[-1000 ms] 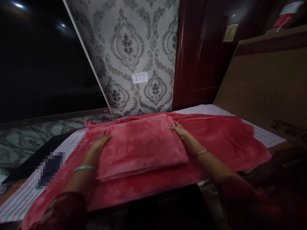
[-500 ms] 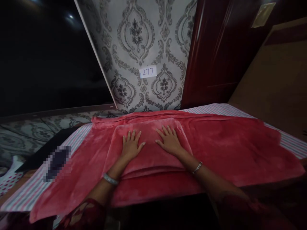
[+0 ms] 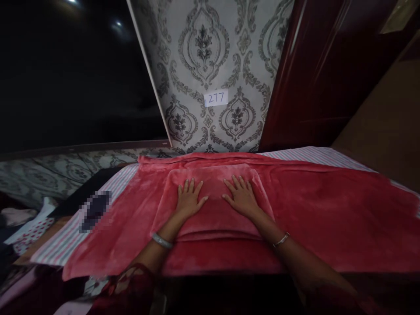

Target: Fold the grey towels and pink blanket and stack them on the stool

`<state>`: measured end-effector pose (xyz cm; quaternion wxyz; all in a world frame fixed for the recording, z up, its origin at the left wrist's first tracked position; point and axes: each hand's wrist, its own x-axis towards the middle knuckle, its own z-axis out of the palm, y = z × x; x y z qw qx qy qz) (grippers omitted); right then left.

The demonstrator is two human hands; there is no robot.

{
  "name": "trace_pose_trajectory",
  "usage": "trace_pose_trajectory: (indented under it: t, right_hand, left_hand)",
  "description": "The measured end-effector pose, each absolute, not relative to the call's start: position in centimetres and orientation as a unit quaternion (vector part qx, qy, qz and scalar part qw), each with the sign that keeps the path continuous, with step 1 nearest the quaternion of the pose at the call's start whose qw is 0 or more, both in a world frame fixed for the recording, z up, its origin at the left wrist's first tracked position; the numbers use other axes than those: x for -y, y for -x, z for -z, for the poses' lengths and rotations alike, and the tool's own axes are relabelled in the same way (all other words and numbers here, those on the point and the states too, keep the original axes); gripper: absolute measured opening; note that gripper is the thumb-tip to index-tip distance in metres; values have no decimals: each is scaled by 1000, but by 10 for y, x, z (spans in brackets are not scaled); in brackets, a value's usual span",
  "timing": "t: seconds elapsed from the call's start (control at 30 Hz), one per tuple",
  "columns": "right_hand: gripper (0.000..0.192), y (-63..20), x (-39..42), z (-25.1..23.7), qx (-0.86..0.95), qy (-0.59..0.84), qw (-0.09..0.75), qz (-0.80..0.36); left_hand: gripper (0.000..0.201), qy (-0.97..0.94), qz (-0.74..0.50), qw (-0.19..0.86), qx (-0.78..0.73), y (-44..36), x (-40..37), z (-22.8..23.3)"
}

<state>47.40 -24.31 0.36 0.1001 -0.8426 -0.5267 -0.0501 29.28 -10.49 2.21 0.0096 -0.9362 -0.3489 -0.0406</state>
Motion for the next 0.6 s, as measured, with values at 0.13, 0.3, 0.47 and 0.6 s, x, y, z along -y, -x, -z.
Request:
trace_pose_trajectory:
  t: [0.13,0.3,0.47,0.6]
  right_hand:
    - [63,-482,242,-20,534,841,83,26]
    - [62,-510,237,-31,511,852,87,74]
    - [63,-535,239,1,474,871,119,51]
    - [64,-541,242,21,484,858,159,56]
  left_hand:
    - [74,938,11,-53,343,-290,91,-44]
    - [72,923,38,-18,382,-290,50,-67]
    - [71,901,65,-35,427,-286,18,-30]
    - [71,906,104,-58,406,-281,11,-6]
